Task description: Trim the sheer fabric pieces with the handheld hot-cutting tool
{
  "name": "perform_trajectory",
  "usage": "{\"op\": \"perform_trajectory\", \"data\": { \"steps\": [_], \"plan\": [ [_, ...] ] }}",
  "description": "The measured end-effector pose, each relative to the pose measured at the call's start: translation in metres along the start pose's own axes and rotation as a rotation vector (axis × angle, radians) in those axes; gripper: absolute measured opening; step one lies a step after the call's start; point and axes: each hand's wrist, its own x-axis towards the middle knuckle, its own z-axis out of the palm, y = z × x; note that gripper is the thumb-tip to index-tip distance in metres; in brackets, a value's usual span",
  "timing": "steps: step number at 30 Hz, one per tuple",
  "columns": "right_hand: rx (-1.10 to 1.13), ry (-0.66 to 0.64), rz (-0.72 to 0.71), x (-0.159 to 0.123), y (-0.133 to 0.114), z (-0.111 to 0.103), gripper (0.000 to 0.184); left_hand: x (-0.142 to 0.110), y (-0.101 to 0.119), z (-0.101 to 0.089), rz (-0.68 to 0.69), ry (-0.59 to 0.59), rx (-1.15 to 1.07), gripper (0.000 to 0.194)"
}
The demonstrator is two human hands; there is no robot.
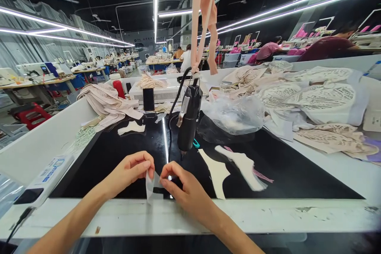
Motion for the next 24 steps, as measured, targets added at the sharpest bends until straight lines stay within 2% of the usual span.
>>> {"op": "perform_trajectory", "data": {
  "steps": [3,10,14,17,20,24],
  "plan": [
    [-0.189,0.054,0.035,0.002,0.003,0.001,0.011,0.007,-0.006,-0.003,0.001,0.048,0.089,0.039],
    [-0.626,0.130,-0.066,0.013,0.017,0.006,0.019,0.012,-0.020,-0.013,0.078,0.121,0.434,0.027],
    [-0.761,0.146,-0.072,0.011,0.020,0.009,0.020,0.007,-0.034,-0.018,0.136,0.139,0.532,0.023],
    [-0.847,0.128,-0.076,0.000,0.014,0.007,0.012,0.003,-0.049,-0.022,0.198,0.182,0.613,0.025],
    [-0.866,0.154,-0.107,-0.017,0.011,-0.009,0.010,0.002,-0.066,-0.030,0.289,0.196,0.738,0.026],
    [-0.885,0.349,-0.038,-0.048,0.017,-0.055,0.013,0.002,-0.084,-0.038,0.422,0.255,0.826,0.024]
  ]
}}
